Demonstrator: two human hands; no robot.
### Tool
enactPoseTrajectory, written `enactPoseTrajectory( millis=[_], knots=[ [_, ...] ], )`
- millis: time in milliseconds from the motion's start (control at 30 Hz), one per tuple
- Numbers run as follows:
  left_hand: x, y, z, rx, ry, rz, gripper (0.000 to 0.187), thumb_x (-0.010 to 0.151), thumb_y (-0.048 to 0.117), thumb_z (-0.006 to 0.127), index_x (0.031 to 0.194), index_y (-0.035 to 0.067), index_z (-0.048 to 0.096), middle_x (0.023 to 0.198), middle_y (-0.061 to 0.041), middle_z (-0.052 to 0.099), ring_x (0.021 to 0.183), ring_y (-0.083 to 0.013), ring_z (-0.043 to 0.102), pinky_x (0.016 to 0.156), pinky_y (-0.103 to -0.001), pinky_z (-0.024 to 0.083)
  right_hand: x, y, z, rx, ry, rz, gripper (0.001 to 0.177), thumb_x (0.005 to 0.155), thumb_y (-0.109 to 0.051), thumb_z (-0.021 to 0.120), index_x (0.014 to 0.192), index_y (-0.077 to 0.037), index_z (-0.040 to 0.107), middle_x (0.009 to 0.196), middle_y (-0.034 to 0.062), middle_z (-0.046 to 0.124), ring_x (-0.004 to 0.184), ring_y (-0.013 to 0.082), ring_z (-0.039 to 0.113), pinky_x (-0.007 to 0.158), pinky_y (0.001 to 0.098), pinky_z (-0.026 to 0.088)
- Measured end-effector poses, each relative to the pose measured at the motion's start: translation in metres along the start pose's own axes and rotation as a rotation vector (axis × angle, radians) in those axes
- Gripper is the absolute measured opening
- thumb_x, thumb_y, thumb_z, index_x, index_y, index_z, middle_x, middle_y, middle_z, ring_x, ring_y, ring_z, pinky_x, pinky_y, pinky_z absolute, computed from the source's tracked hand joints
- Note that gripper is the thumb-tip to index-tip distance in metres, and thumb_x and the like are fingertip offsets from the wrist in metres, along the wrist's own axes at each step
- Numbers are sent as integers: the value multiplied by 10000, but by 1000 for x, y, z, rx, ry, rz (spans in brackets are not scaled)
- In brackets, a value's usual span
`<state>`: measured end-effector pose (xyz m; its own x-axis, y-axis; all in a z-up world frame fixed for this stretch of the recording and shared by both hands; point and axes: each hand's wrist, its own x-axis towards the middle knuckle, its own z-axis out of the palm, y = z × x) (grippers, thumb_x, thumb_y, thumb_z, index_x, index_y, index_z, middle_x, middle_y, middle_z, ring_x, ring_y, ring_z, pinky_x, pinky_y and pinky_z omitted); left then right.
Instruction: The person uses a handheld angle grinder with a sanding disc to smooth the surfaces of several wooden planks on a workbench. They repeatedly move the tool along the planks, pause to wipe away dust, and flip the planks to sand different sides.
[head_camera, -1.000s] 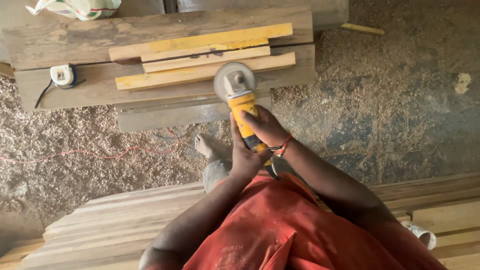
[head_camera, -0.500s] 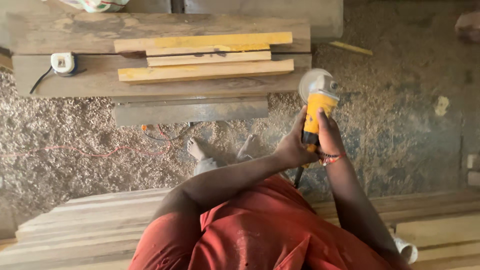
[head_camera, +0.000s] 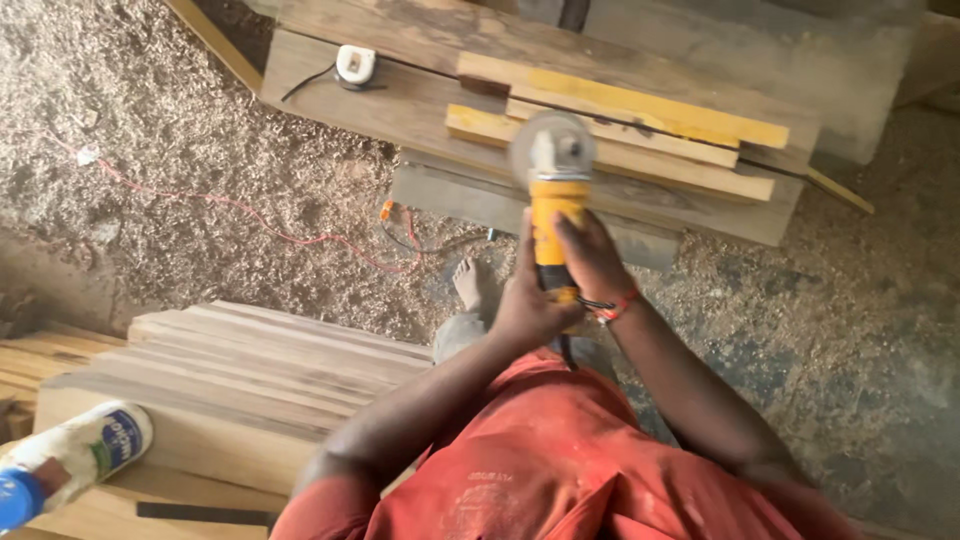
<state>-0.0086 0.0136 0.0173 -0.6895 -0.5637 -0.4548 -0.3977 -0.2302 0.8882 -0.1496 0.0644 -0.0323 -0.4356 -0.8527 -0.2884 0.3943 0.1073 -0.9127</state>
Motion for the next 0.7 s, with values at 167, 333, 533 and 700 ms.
enactPoseTrajectory(
  millis=[167, 333, 533, 700],
  knots=[
    [10, -35, -68, -191, 181, 268, 1308, 702, 118, 837, 1653, 75, -59, 1479, -253, 486, 1263, -308, 624, 1000, -386, 574, 62, 33, 78, -120, -173, 7, 441, 1035, -431, 614, 1241, -40, 621, 1048, 30, 709, 926, 112, 678, 840, 289, 575],
    [15, -45, -96, -253, 133, 249, 1320, 703, 106, 832, 1659, 72, -77, 1440, -222, 539, 1229, -277, 659, 991, -373, 590, 70, 45, 97, -267, -102, 51, 450, 1023, -437, 620, 1211, -29, 642, 1031, 22, 713, 913, 95, 666, 811, 276, 564],
    [7, -21, -87, -335, -2, -25, 1346, 643, 94, 799, 1661, 129, -81, 1295, -183, 628, 978, -237, 707, 768, -338, 622, 45, 32, 80, -244, 33, 111, 431, 1020, -418, 607, 1226, -41, 642, 1046, 9, 711, 917, 79, 665, 809, 266, 555],
    [22, -34, -103, -280, 114, 114, 1305, 653, 67, 801, 1681, 104, -2, 1258, -206, 656, 978, -244, 717, 807, -335, 633, 70, 41, 100, -177, -67, 56, 405, 1041, -397, 612, 1217, -34, 641, 1027, 17, 710, 894, 85, 666, 801, 266, 557]
  ],
)
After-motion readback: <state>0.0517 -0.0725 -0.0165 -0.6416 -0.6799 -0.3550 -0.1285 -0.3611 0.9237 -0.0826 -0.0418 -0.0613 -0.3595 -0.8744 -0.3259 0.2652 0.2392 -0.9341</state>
